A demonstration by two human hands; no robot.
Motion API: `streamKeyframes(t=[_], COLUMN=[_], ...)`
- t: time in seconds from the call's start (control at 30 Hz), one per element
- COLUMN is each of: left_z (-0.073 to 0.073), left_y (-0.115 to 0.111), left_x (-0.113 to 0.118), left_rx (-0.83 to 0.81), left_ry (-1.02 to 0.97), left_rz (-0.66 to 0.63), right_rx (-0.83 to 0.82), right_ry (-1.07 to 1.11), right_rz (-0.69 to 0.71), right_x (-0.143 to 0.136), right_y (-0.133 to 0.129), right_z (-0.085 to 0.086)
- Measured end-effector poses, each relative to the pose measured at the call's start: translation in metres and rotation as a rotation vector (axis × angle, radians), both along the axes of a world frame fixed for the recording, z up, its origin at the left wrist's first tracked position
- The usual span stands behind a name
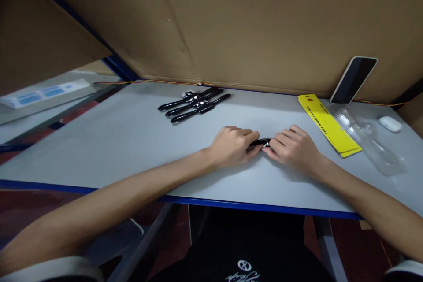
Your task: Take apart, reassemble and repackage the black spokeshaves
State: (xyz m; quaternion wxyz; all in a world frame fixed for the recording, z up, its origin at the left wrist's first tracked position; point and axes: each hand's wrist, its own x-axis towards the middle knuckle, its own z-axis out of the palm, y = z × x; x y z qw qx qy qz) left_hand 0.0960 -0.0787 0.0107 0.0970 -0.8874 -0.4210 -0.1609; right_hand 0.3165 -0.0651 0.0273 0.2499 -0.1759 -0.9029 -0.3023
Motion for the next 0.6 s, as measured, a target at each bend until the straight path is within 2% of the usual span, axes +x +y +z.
streamKeyframes(t=[0.2,0.3,0.37,0.47,0.53,0.6], left_z=[0.001,-0.001,-0.001,0.000,0.001,0.002], left_y=[-0.002,-0.003,-0.004,-0.006,-0.006,-0.006], left_x=[0.003,0.004,0.006,0.008,0.009,0.009], left_rx=[-0.043,-0.063,-0.078,-0.082,-0.063,-0.028], left_ry=[0.012,0.010,0.020,0.043,0.050,0.043], left_rz=[0.041,0.056,0.073,0.098,0.107,0.111], right_rx=[-0.065,-0.156,-0.320,-0.730,-0.983,-1.170], right_ry=[0.040,0.075,0.145,0.294,0.380,0.476], right_rz=[-0.033,-0.081,-0.155,-0.282,-0.320,-0.315], right_x=[-0.002,-0.004,-0.005,-0.008,-0.009,-0.011], right_y=[-0.003,-0.006,-0.007,-0.008,-0.008,-0.008], right_z=[-0.007,-0.013,-0.016,-0.016,-0.013,-0.009])
